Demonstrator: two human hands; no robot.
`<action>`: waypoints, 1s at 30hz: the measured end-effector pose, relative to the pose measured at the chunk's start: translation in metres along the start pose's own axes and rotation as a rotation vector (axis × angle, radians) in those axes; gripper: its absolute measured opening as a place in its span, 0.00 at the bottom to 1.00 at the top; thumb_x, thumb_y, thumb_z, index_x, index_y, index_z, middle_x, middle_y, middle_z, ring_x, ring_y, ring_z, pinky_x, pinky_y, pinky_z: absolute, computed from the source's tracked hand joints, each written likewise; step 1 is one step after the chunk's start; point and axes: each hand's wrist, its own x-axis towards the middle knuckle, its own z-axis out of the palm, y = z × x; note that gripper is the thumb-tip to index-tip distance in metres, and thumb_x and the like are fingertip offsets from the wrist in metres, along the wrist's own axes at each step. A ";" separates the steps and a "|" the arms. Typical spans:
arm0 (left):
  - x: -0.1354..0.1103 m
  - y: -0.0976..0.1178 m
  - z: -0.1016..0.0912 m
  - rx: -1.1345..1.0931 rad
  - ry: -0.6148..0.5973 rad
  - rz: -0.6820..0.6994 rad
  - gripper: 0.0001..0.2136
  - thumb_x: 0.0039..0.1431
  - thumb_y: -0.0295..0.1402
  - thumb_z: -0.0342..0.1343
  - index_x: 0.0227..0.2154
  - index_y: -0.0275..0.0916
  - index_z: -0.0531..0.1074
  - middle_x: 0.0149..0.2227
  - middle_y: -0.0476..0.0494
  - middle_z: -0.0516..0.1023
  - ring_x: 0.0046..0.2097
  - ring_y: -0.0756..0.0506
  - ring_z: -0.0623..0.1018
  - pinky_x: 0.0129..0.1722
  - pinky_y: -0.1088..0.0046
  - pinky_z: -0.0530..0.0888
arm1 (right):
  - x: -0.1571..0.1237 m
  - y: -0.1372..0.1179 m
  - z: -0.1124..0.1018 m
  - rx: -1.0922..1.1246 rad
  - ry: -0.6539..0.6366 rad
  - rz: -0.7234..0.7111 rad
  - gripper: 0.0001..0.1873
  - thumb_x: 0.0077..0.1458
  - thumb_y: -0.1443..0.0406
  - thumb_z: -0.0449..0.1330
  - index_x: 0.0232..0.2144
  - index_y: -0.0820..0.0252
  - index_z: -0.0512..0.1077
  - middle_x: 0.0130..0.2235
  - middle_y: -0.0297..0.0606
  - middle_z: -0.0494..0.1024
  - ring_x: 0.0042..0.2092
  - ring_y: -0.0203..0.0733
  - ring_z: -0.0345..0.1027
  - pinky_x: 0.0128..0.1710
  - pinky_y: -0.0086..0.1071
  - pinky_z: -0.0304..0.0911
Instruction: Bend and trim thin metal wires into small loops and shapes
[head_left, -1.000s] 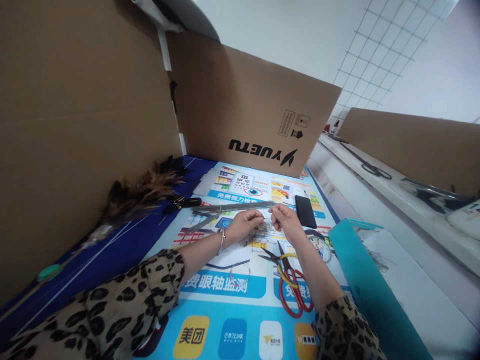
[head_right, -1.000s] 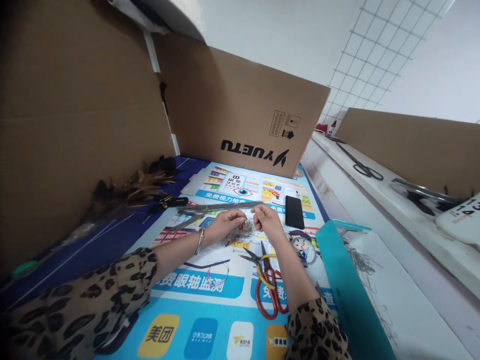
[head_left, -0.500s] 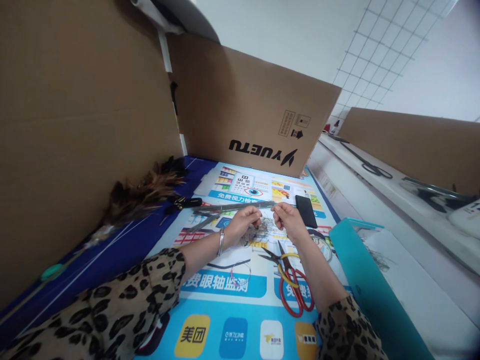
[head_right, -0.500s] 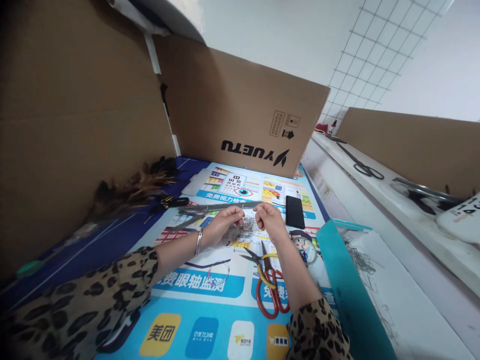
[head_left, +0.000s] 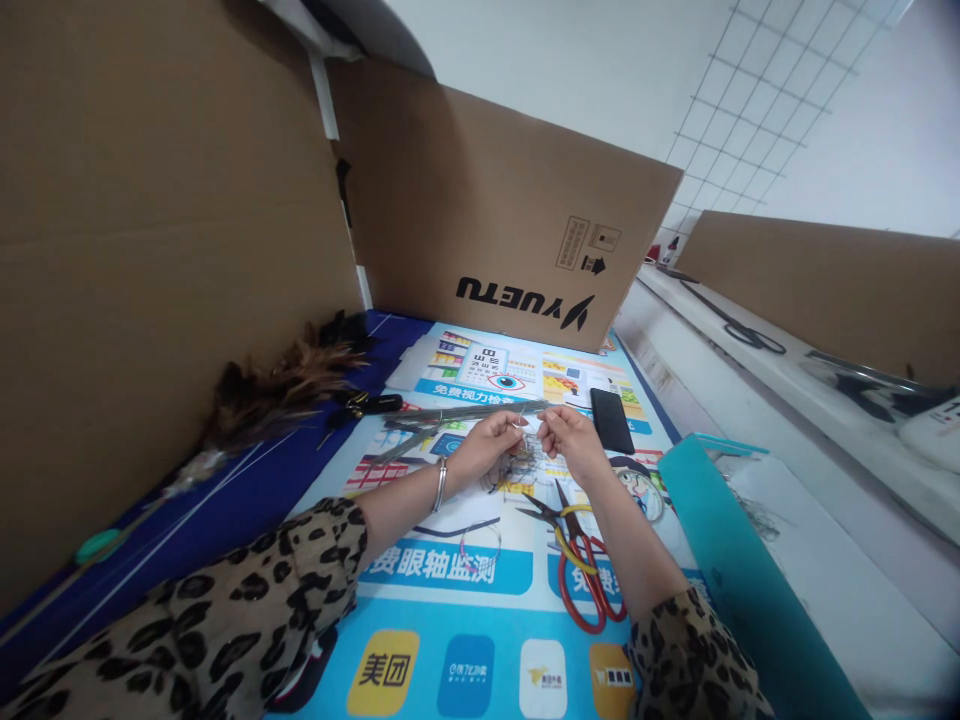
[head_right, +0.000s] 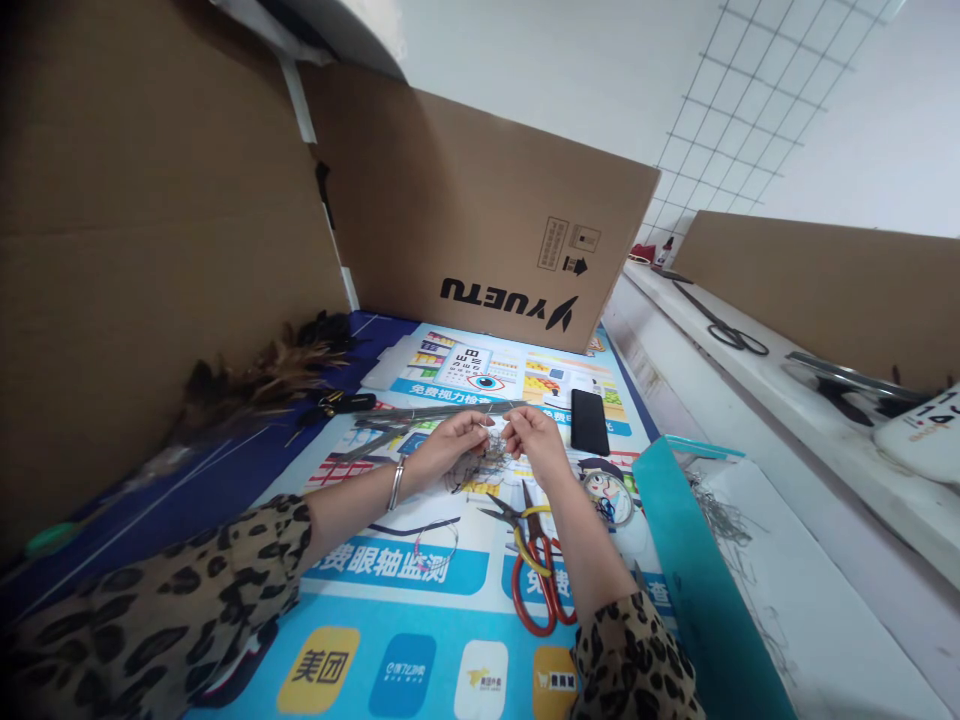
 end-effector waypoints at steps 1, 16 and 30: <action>0.000 0.000 0.000 0.002 0.008 -0.004 0.13 0.52 0.38 0.55 0.38 0.36 0.67 0.25 0.49 0.70 0.27 0.52 0.69 0.29 0.76 0.66 | 0.000 0.001 0.000 0.012 0.007 0.000 0.15 0.49 0.54 0.56 0.33 0.60 0.68 0.27 0.32 0.70 0.20 0.29 0.62 0.17 0.23 0.55; 0.000 0.000 -0.003 -0.026 0.074 -0.002 0.11 0.52 0.40 0.54 0.29 0.36 0.67 0.26 0.48 0.70 0.26 0.53 0.70 0.27 0.77 0.67 | -0.005 0.004 0.006 -0.044 -0.068 0.085 0.16 0.45 0.54 0.60 0.30 0.61 0.68 0.26 0.32 0.71 0.21 0.30 0.63 0.16 0.22 0.54; -0.002 0.000 -0.001 0.094 -0.026 -0.025 0.09 0.48 0.35 0.58 0.28 0.36 0.66 0.22 0.52 0.65 0.22 0.55 0.64 0.22 0.79 0.60 | -0.001 0.002 0.000 -0.210 -0.069 0.098 0.13 0.46 0.56 0.58 0.25 0.61 0.66 0.19 0.29 0.68 0.17 0.28 0.59 0.14 0.21 0.51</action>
